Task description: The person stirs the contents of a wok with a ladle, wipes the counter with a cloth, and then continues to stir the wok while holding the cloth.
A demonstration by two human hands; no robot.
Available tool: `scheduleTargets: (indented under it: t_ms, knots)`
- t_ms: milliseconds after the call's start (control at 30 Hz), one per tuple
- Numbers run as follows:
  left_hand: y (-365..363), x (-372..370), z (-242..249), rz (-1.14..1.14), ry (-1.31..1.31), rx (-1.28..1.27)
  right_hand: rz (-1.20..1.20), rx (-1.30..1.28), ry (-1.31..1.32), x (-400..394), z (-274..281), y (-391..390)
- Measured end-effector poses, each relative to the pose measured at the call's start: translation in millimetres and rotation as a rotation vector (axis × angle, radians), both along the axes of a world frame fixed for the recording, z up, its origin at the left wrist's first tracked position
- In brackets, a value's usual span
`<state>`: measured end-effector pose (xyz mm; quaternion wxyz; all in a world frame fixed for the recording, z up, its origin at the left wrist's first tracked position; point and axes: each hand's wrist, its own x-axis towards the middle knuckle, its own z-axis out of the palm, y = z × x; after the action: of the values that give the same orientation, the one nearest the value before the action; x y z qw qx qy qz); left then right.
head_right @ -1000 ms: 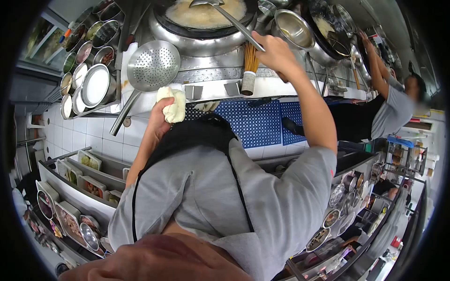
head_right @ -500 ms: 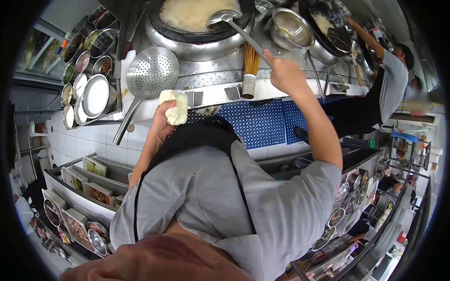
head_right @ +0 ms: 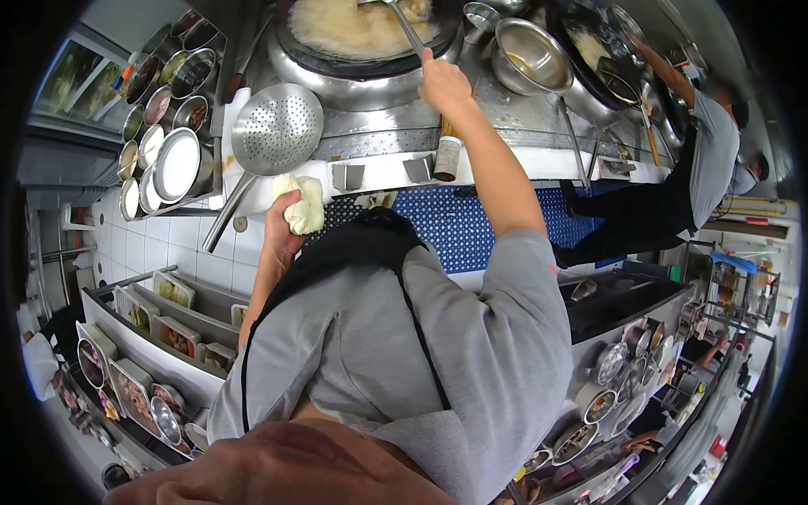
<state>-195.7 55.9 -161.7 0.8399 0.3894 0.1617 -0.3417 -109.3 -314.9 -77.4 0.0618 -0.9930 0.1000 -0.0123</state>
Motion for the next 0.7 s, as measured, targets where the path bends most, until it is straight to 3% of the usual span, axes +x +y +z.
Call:
scheduleTargets:
  t_ms: [267, 467, 533, 600, 633, 700]
  knots:
    - [-0.2, -8.2, 10.7, 0.015, -0.011, -0.007, 0.028, 0.176, -0.072, 34.5, -10.4, 16.5]
    - [-0.5, -8.8, 8.6, -0.018, 0.018, 0.003, 0.025, 0.328, -0.015, -12.5, 2.9, 20.3]
    - [-2.4, -4.8, 5.1, -0.034, 0.016, 0.008, -0.049, 0.448, -0.327, -45.1, -14.5, 7.4]
    - [-6.7, -2.0, 7.3, -0.056, 0.006, 0.035, -0.29, 0.672, 0.011, -99.7, 12.7, -4.9]
    - [-8.9, -1.4, 8.8, -0.063, 0.002, 0.048, -0.299, 0.703, 0.055, -128.6, -12.9, -24.8]
    - [-13.6, 2.4, 15.9, -0.079, -0.021, 0.058, -0.336, 0.847, 0.422, -185.3, -30.4, -42.4]
